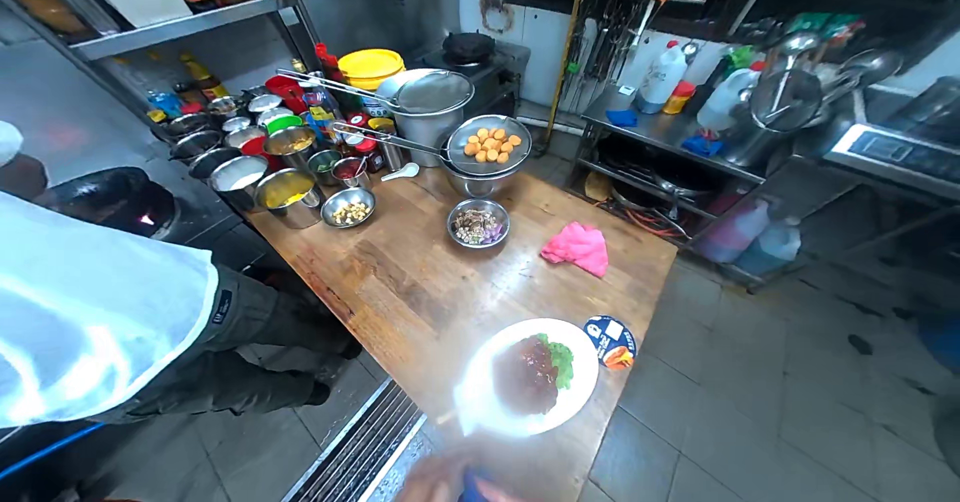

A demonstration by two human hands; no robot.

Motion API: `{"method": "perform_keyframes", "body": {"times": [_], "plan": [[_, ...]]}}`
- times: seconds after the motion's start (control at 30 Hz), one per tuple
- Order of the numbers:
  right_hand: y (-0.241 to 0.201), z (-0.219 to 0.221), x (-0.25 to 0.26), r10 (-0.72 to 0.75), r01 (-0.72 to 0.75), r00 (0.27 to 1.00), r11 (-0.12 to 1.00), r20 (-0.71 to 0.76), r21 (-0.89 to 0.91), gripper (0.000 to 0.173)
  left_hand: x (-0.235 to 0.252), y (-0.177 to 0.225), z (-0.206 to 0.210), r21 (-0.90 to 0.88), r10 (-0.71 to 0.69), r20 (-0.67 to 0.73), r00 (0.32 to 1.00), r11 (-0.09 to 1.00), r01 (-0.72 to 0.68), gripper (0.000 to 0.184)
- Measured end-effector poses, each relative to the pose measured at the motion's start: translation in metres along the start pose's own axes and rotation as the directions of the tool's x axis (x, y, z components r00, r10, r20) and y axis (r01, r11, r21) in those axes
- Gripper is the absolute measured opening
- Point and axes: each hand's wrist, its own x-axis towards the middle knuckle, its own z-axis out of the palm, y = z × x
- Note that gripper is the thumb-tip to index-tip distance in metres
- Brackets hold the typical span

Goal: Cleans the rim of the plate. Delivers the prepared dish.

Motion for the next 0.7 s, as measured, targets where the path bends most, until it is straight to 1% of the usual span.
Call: {"method": "perform_keyframes", "body": {"times": [0.03,0.1,0.17,0.23,0.3,0.43,0.53,0.6,0.63,0.67,0.7], "plan": [[-0.001,-0.002,0.004,0.026,-0.027,0.999,0.999,-0.025,-0.046,0.035,0.018,-0.005,-0.015,0.068,0.021,-0.022,1.0,0.997,-0.019,0.045],[-0.004,0.001,0.013,0.087,-0.104,0.987,0.986,-0.132,-0.129,0.031,0.069,0.0,-0.035,0.201,-0.041,-0.055,0.998,0.978,0.051,0.048],[-0.008,0.005,0.021,0.089,-0.142,0.969,0.964,-0.23,-0.226,0.028,0.12,0.007,-0.036,0.26,-0.132,-0.019,0.991,0.956,0.132,0.047],[-0.013,0.008,0.031,0.045,-0.151,0.952,0.931,-0.304,-0.332,0.027,0.156,0.009,-0.029,0.293,-0.169,0.059,0.984,0.945,0.145,0.047],[-0.021,0.013,0.044,0.014,-0.18,0.928,0.891,-0.371,-0.416,0.026,0.172,0.011,-0.022,0.323,-0.174,0.128,0.976,0.938,0.125,0.048],[-0.035,0.03,0.082,0.03,-0.306,0.887,0.786,-0.461,-0.537,0.03,0.185,0.002,-0.018,0.355,-0.206,0.247,0.947,0.929,0.11,0.047],[-0.039,0.045,0.108,0.062,-0.382,0.857,0.742,-0.511,-0.551,0.032,0.199,-0.005,-0.019,0.358,-0.226,0.345,0.911,0.929,0.095,0.049],[-0.044,0.051,0.112,0.069,-0.398,0.839,0.755,-0.539,-0.522,0.029,0.203,0.001,-0.025,0.332,-0.247,0.39,0.887,0.936,0.115,0.047],[-0.047,0.053,0.11,0.067,-0.38,0.832,0.791,-0.55,-0.479,0.026,0.203,0.004,-0.03,0.323,-0.244,0.381,0.892,0.939,0.119,0.046],[-0.05,0.055,0.104,0.07,-0.346,0.828,0.845,-0.557,-0.408,0.023,0.2,0.005,-0.036,0.314,-0.22,0.338,0.915,0.943,0.111,0.046],[-0.051,0.056,0.096,0.076,-0.293,0.824,0.905,-0.561,-0.307,0.019,0.194,-0.002,-0.04,0.297,-0.15,0.26,0.954,0.952,0.068,0.046]]}}
